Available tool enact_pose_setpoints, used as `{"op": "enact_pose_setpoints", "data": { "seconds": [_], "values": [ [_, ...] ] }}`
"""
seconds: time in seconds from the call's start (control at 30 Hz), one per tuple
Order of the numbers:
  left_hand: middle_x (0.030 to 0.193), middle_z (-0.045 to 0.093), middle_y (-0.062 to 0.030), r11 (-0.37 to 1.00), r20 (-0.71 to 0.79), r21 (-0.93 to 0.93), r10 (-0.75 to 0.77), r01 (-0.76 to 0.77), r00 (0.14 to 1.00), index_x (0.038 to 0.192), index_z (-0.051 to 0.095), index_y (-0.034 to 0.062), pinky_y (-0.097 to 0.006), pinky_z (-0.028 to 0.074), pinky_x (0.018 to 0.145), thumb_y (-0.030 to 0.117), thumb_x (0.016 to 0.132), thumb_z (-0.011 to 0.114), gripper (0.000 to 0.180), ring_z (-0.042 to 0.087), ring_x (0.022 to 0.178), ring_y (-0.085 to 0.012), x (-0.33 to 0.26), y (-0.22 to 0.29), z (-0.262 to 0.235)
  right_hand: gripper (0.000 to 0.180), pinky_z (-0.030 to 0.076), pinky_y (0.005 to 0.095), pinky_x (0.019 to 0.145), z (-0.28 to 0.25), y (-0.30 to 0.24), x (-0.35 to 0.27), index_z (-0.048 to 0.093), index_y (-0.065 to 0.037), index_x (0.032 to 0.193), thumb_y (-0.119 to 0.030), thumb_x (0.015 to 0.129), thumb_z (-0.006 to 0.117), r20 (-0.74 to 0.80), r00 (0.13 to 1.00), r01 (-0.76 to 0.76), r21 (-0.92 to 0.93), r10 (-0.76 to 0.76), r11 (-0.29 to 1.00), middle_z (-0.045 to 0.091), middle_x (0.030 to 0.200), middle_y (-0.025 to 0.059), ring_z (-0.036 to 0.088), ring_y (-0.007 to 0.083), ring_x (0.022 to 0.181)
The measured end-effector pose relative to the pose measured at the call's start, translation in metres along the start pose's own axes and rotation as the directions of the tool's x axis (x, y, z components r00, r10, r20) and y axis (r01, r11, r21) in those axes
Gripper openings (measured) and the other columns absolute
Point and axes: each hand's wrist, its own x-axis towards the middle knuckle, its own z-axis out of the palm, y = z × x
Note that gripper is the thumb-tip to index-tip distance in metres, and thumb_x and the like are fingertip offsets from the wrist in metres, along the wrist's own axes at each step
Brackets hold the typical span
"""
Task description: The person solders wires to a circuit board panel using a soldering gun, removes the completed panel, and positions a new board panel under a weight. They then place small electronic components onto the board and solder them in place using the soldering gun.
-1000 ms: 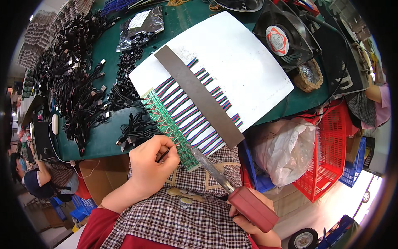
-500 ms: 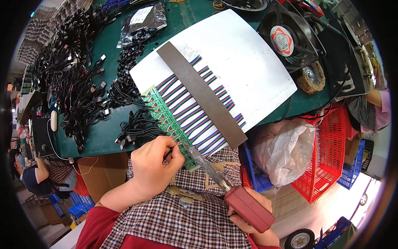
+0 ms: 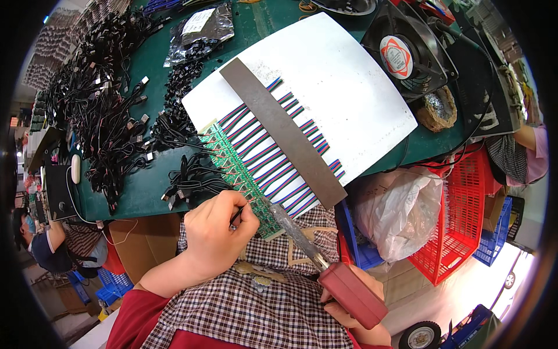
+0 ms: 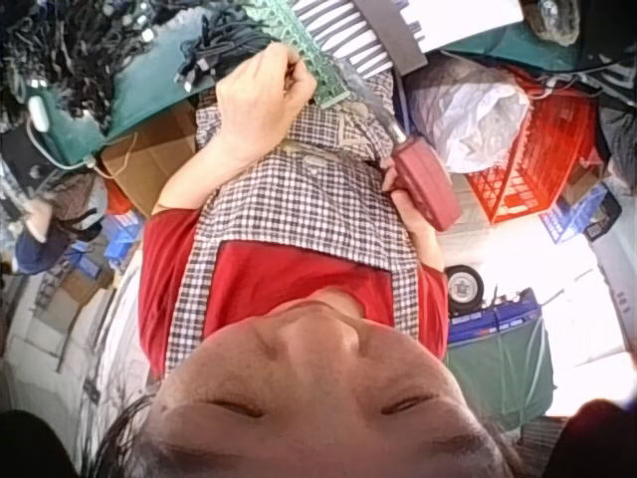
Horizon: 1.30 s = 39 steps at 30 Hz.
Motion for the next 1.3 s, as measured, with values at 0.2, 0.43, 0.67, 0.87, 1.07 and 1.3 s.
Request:
{"op": "enact_pose_setpoints", "data": {
  "seconds": [0.2,0.43,0.67,0.87,1.07,1.3],
  "values": [
    [0.056,0.051,-0.0022,1.0,-0.001,-0.014,0.002,-0.002,1.0,0.071,0.051,0.0055,-0.026,0.04,0.041,0.001,0.067,0.064,0.014,0.051,0.045,-0.0148,0.002,0.001,-0.002,0.062,0.049,0.0257,0.057,0.006,-0.007,0.004,0.041,0.01,0.119,-0.016,0.073,0.073,-0.049,0.997,-0.06,0.093,0.065,0.994,0.063,0.075,0.0136,0.061,0.0165,0.061],
    [0.061,0.055,-0.0048,0.943,0.222,-0.283,-0.116,0.177,0.968,0.08,0.056,0.0046,-0.029,0.045,0.047,0.002,0.07,0.065,0.013,0.057,0.053,-0.0191,0.009,-0.002,-0.02,0.048,0.041,0.0194,0.055,0.011,-0.034,0.018,0.055,0.008,0.096,-0.021,0.065,0.077,-0.128,0.937,-0.272,0.318,0.325,0.908,0.061,0.07,0.0081,0.055,0.0105,0.059],
    [0.065,0.057,-0.0064,0.972,0.204,-0.23,0.104,-0.055,0.973,0.081,0.056,0.004,-0.032,0.047,0.05,0.004,0.073,0.063,0.01,0.059,0.057,-0.0223,0.017,-0.007,-0.022,0.052,0.039,0.0186,0.054,0.014,-0.04,0.022,0.054,0.008,0.097,-0.025,0.064,0.079,-0.118,0.932,-0.279,0.371,0.343,0.886,0.061,0.07,0.0079,0.055,0.0098,0.06],
    [0.068,0.058,-0.0076,0.99,0.3,-0.12,0.105,-0.071,0.948,0.08,0.057,0.0036,-0.031,0.045,0.05,0.0,0.071,0.064,0.012,0.057,0.057,-0.0228,0.022,-0.003,-0.027,0.055,0.04,0.0193,0.053,0.011,-0.036,0.017,0.054,0.009,0.097,-0.024,0.063,0.08,-0.126,0.928,-0.277,0.395,0.351,0.876,0.061,0.071,0.0087,0.055,0.0103,0.059],
    [0.063,0.055,-0.0084,0.991,0.351,-0.133,0.029,0.019,0.936,0.074,0.049,0.0042,-0.035,0.046,0.048,0.004,0.072,0.061,0.012,0.058,0.058,-0.0256,0.022,0.004,-0.026,0.059,0.047,0.0237,0.057,0.007,-0.025,0.007,0.047,0.014,0.111,-0.012,0.066,0.076,-0.057,0.95,-0.268,0.361,0.308,0.893,0.062,0.079,0.0135,0.059,0.0146,0.063],
    [0.061,0.053,-0.0052,0.984,0.36,-0.16,-0.021,0.083,0.933,0.076,0.055,0.0037,-0.029,0.042,0.046,0.002,0.07,0.064,0.011,0.054,0.05,-0.0165,0.023,0.004,-0.025,0.064,0.049,0.0262,0.058,0.0,-0.008,-0.002,0.043,0.013,0.118,-0.007,0.066,0.074,-0.026,0.984,-0.163,0.271,0.177,0.949,0.063,0.079,0.0148,0.062,0.0169,0.063]
  ]
}}
